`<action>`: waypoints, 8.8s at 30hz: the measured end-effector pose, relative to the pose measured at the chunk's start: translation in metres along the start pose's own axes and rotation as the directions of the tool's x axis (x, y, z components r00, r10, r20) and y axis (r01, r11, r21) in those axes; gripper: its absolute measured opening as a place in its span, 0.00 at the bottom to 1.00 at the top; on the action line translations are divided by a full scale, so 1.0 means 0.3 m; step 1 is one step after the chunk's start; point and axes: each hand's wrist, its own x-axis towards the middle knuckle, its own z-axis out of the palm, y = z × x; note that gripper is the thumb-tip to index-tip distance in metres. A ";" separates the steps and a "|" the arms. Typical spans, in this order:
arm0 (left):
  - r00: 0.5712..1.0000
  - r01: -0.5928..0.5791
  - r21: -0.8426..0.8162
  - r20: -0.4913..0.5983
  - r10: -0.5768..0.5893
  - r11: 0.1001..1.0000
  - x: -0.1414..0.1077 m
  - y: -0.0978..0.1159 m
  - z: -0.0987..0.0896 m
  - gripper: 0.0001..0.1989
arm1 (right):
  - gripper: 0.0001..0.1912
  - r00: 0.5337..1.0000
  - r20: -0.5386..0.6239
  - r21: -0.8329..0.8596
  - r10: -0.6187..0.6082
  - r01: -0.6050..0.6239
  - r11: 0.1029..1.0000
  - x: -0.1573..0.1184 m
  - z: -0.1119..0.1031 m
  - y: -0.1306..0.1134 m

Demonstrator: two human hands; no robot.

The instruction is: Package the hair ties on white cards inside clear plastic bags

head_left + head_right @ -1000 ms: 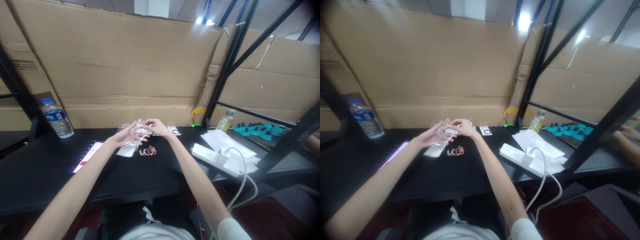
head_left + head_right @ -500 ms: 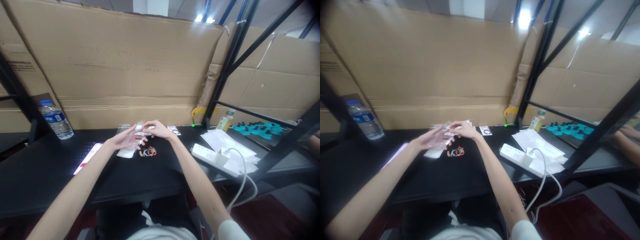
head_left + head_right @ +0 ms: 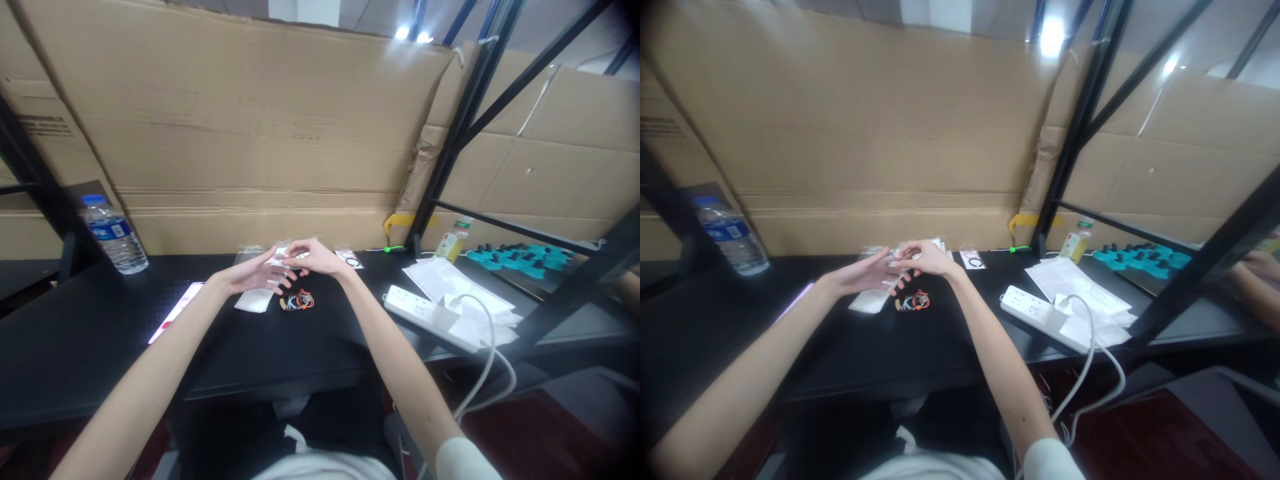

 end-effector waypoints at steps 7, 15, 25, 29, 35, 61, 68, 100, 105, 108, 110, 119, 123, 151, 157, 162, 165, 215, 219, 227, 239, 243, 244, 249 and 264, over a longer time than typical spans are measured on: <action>0.998 0.018 0.028 -0.069 -0.016 0.999 0.003 0.011 0.010 0.35 | 0.11 0.997 -0.062 -0.028 0.045 -0.047 0.999 -0.007 0.013 -0.014; 0.994 0.067 0.192 -0.101 -0.048 0.979 0.005 0.013 -0.014 0.36 | 0.17 0.997 0.064 -0.080 0.033 -0.028 0.996 -0.007 -0.002 0.002; 0.996 0.064 0.227 -0.068 -0.050 0.972 -0.006 0.021 -0.016 0.38 | 0.15 1.000 -0.017 -0.096 -0.015 0.014 0.995 -0.031 -0.028 -0.028; 0.998 0.058 0.234 -0.050 -0.048 0.970 -0.010 0.023 -0.016 0.37 | 0.15 0.995 0.066 -0.026 0.074 -0.072 0.997 -0.044 -0.022 -0.037; 0.998 0.054 0.232 -0.041 -0.046 0.971 -0.018 0.020 -0.018 0.38 | 0.16 0.997 0.064 -0.010 0.037 -0.036 0.999 -0.045 -0.026 -0.043; 0.987 0.062 -0.148 -0.139 -0.083 0.987 -0.017 0.017 0.013 0.32 | 0.09 0.925 -0.287 -0.459 -0.251 0.098 0.883 -0.007 0.028 -0.006; 0.985 0.057 -0.158 -0.152 -0.082 0.986 -0.020 0.018 0.019 0.32 | 0.10 0.946 -0.239 -0.383 -0.220 0.116 0.917 -0.013 0.033 -0.010; 0.985 0.007 0.119 -0.171 0.014 0.993 -0.013 0.009 -0.014 0.27 | 0.14 0.992 0.067 0.035 0.107 -0.109 0.993 -0.022 0.025 -0.016; 0.987 0.038 0.127 -0.157 -0.018 0.991 -0.020 0.018 -0.002 0.31 | 0.16 0.989 0.093 0.031 0.118 -0.121 0.992 -0.025 0.020 -0.014; 0.989 0.061 0.097 -0.142 -0.047 0.993 -0.027 0.028 0.008 0.33 | 0.17 0.987 0.090 0.032 0.130 -0.133 0.991 -0.027 0.018 -0.020; 0.990 0.066 0.099 -0.129 -0.053 0.993 -0.031 0.033 0.014 0.33 | 0.18 0.988 0.092 0.038 0.126 -0.130 0.991 -0.029 0.017 -0.026; 0.995 0.029 0.100 -0.095 -0.019 0.995 -0.034 0.025 -0.013 0.31 | 0.21 0.996 0.046 0.042 0.075 -0.077 0.996 -0.020 0.023 -0.012; 0.990 0.018 0.106 -0.141 -0.003 0.994 -0.040 0.026 -0.034 0.32 | 0.21 0.990 -0.142 0.013 0.000 0.002 1.000 -0.007 0.019 -0.012; 0.832 -0.255 -0.022 -0.514 0.207 0.967 -0.045 0.049 -0.098 0.24 | 0.27 0.932 -0.244 -0.572 0.267 -0.361 0.737 0.050 0.226 0.121; 0.845 -0.251 -0.012 -0.490 0.213 0.968 -0.034 0.031 -0.115 0.26 | 0.22 0.934 -0.208 -0.512 0.291 -0.358 0.781 0.058 0.205 0.124; 0.848 -0.239 -0.006 -0.489 0.206 0.971 -0.036 0.036 -0.101 0.27 | 0.22 0.937 -0.232 -0.497 0.262 -0.345 0.796 0.051 0.206 0.126; 0.851 -0.239 0.000 -0.481 0.210 0.971 -0.036 0.039 -0.090 0.27 | 0.23 0.934 -0.261 -0.445 0.244 -0.341 0.828 0.050 0.208 0.129; 0.991 -0.102 -0.140 -0.105 0.088 0.985 0.004 -0.013 -0.014 0.33 | 0.20 0.735 -0.571 -0.390 -0.365 0.148 0.909 -0.008 -0.023 0.082; 0.991 -0.094 -0.148 -0.114 0.077 0.984 0.006 -0.018 -0.020 0.34 | 0.13 0.753 -0.514 -0.418 -0.411 0.198 0.887 -0.016 0.004 0.047; 0.988 -0.111 -0.186 -0.131 0.087 0.976 0.012 -0.017 -0.016 0.32 | 0.09 0.789 -0.452 -0.514 -0.417 0.152 0.844 -0.024 0.036 0.025; 0.978 -0.059 -0.146 -0.205 0.028 0.988 0.008 -0.003 0.006 0.31 | 0.13 0.907 -0.298 -0.467 -0.297 0.133 0.874 -0.035 0.071 -0.001; 0.977 -0.067 -0.139 -0.211 0.036 0.988 0.005 -0.004 0.007 0.30 | 0.11 0.915 -0.285 -0.439 -0.286 0.141 0.887 -0.037 0.066 0.000; 0.977 -0.069 -0.137 -0.207 0.039 0.988 0.005 -0.005 0.006 0.30 | 0.10 0.912 -0.287 -0.432 -0.294 0.150 0.889 -0.036 0.065 0.000; 0.984 -0.088 -0.153 -0.169 0.062 0.984 0.008 -0.014 -0.010 0.31 | 0.10 0.888 -0.321 -0.414 -0.331 0.183 0.892 -0.028 0.062 -0.001; 0.979 -0.065 -0.119 -0.201 0.040 0.991 0.006 -0.013 -0.008 0.28 | 0.16 0.941 -0.259 -0.287 -0.219 0.142 0.947 -0.043 0.047 -0.016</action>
